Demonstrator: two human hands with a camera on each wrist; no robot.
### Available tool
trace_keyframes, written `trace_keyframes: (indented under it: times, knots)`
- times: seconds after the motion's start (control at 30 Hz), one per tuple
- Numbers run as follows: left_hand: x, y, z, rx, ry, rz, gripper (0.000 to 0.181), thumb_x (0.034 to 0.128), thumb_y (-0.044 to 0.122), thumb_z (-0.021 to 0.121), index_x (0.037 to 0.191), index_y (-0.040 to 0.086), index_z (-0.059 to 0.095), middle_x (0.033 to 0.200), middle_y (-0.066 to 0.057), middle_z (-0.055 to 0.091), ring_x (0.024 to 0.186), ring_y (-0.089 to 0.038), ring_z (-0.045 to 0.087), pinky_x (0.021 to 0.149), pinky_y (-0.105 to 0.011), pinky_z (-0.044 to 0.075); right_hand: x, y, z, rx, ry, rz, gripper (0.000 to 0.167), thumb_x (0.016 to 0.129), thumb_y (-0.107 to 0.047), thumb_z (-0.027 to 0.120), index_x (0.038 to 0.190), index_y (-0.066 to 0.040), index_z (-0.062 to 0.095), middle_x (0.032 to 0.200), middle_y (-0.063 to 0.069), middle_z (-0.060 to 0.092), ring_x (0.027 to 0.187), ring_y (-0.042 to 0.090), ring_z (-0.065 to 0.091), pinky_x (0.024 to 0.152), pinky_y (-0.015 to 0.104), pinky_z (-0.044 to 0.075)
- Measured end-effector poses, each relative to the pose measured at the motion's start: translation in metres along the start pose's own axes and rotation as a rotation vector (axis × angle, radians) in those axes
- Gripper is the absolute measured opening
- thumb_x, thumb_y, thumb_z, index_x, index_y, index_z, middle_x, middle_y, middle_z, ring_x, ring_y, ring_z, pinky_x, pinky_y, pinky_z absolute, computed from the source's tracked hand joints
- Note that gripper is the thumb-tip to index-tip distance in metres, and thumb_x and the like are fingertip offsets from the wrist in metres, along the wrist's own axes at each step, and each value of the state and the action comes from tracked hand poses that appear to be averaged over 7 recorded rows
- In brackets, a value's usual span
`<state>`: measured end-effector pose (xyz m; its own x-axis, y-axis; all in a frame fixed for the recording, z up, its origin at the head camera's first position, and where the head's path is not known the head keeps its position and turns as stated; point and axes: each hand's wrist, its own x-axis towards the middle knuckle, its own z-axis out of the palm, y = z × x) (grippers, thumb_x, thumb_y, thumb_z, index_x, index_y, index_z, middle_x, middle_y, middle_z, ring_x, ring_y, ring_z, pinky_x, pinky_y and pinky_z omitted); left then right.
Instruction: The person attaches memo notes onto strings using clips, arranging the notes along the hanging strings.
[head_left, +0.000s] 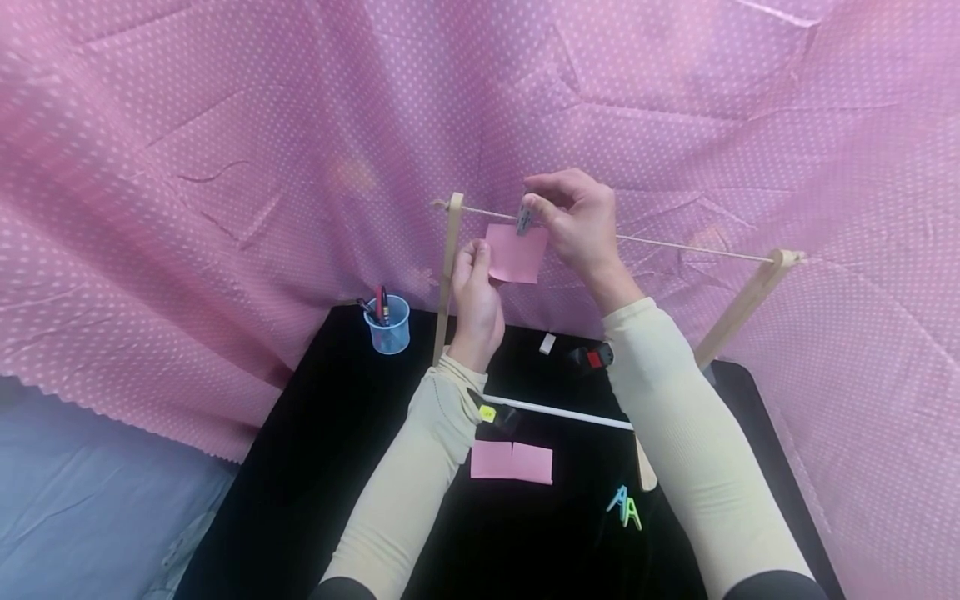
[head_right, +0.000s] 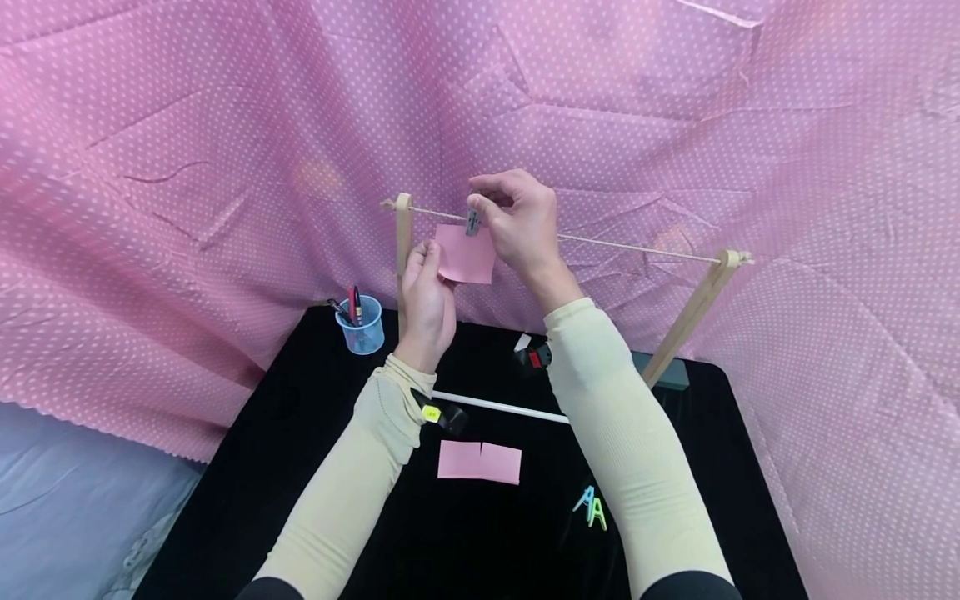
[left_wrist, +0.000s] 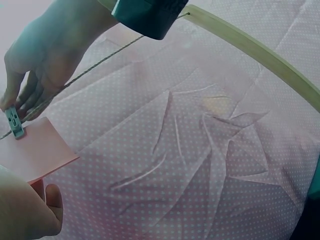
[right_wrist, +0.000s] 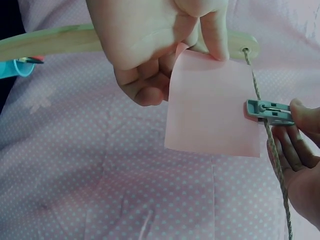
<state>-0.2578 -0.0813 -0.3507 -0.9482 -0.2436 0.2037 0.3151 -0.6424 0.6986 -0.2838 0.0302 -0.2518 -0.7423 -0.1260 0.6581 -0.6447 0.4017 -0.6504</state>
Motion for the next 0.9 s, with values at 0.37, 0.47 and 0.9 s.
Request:
trace_keyframes:
  times: [0.37,0.47,0.9]
  knots:
    - [-0.010,-0.002,0.019,0.002,0.080,0.025,0.012,0.1093,0.020,0.037,0.107,0.017,0.049,0.112,0.001,0.056,0.111,-0.014,0.056,0.099,-0.030,0.042,0.004,0.002,-0.016,0.030,-0.136,0.044,0.022,0.089,-0.005,0.075,0.110,0.002,0.073,0.109,0.017,0.071,0.095,0.020,0.067,0.095,0.032,0.055]
    - [-0.010,-0.002,0.019,0.000,0.075,0.024,0.013,0.1094,0.020,0.037,0.105,0.017,0.049,0.111,0.001,0.056,0.109,-0.014,0.057,0.096,-0.030,0.043,0.003,0.002,-0.016,0.033,-0.144,0.045,0.025,0.088,-0.006,0.076,0.111,0.001,0.074,0.109,0.017,0.070,0.096,0.022,0.067,0.094,0.032,0.056]
    - [-0.011,0.002,0.015,-0.016,0.060,-0.028,0.012,0.1093,0.020,0.038,0.113,0.015,0.049,0.118,-0.001,0.056,0.114,-0.017,0.058,0.096,-0.030,0.046,0.002,-0.004,-0.016,-0.007,-0.167,0.052,0.030,0.088,-0.011,0.078,0.115,0.001,0.073,0.108,0.017,0.070,0.093,0.023,0.069,0.090,0.031,0.057]
